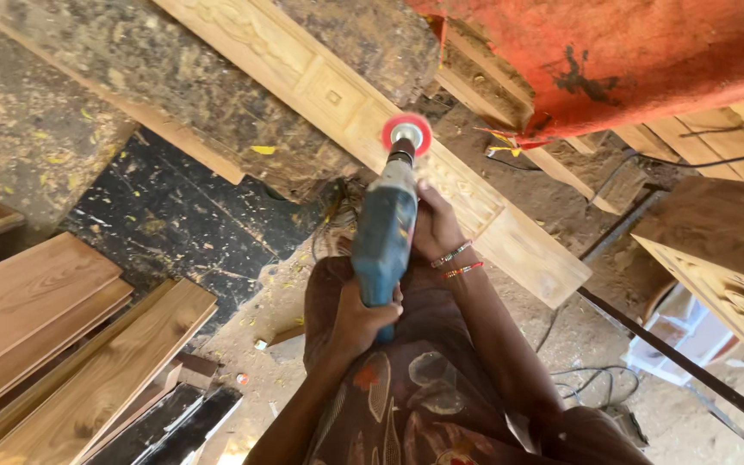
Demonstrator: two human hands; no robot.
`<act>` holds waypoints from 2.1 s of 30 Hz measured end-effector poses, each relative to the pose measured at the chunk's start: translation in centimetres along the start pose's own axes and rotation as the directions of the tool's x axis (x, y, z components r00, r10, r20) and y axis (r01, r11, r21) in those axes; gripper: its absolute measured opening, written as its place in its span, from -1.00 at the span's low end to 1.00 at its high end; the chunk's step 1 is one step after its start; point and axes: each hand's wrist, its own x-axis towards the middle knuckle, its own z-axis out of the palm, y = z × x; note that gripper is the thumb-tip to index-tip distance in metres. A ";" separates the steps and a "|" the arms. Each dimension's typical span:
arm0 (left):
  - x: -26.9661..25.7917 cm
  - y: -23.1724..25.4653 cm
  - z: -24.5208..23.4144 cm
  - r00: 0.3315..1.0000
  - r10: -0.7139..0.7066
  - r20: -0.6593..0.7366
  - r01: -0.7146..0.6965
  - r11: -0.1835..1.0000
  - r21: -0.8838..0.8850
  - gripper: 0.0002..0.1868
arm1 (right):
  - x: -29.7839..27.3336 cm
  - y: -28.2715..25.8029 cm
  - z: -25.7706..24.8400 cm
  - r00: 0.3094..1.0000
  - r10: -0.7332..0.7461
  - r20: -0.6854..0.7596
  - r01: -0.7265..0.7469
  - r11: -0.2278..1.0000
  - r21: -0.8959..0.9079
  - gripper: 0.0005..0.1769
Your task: The person uses a handheld electric sander with a red abrasive pad to smooth the surface of a long, carved wooden plank. They move the sander back and forth along the plank's length, focusing on the carved patterns and flat areas.
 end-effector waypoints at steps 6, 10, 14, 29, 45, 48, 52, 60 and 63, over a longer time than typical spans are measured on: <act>1.2 6.7 -7.0 0.966 -0.121 0.230 0.250 0.682 -0.688 -0.51 | 5.1 4.1 3.9 0.999 0.025 0.048 -0.039 0.948 0.314 -0.29; 4.5 12.1 -12.4 0.886 -0.371 0.279 0.463 0.746 -0.479 -0.48 | 10.2 6.8 5.3 0.999 -0.047 -0.009 0.046 0.907 0.418 -0.42; 12.2 19.4 -18.1 0.722 -0.620 0.306 0.684 0.706 -0.185 -0.48 | 12.9 8.9 8.0 0.979 -0.095 -0.181 0.175 0.846 0.504 -0.46; 16.2 -1.7 -19.9 0.888 -0.456 -0.061 0.459 0.875 0.155 -0.70 | 17.0 3.3 8.1 0.354 -0.781 -0.514 -0.131 0.503 -0.854 -0.29; 6.3 -7.4 -14.0 0.641 -0.762 -0.089 0.726 0.640 -0.253 -0.64 | 11.2 8.3 0.9 0.643 -0.412 -0.645 -0.532 0.366 -0.764 -0.29; 4.3 -6.9 -13.5 0.664 -0.737 -0.124 0.670 0.660 -0.340 -0.67 | 11.0 9.1 1.2 0.695 -0.357 -0.624 -0.514 0.360 -0.779 -0.35; 6.4 -6.2 -12.6 0.643 -0.755 -0.127 0.679 0.639 -0.362 -0.66 | 12.7 6.8 0.6 0.745 -0.339 -0.575 -0.460 0.363 -0.810 -0.27; 5.4 -7.9 -11.5 0.696 -0.671 -0.256 0.573 0.734 -0.364 -0.67 | 12.1 7.4 -0.5 0.834 -0.297 -0.466 -0.321 0.426 -0.846 -0.44; 5.0 -8.0 -10.6 0.701 -0.654 -0.285 0.538 0.747 -0.390 -0.70 | 11.3 7.2 -0.8 0.795 -0.307 -0.524 -0.374 0.432 -0.821 -0.43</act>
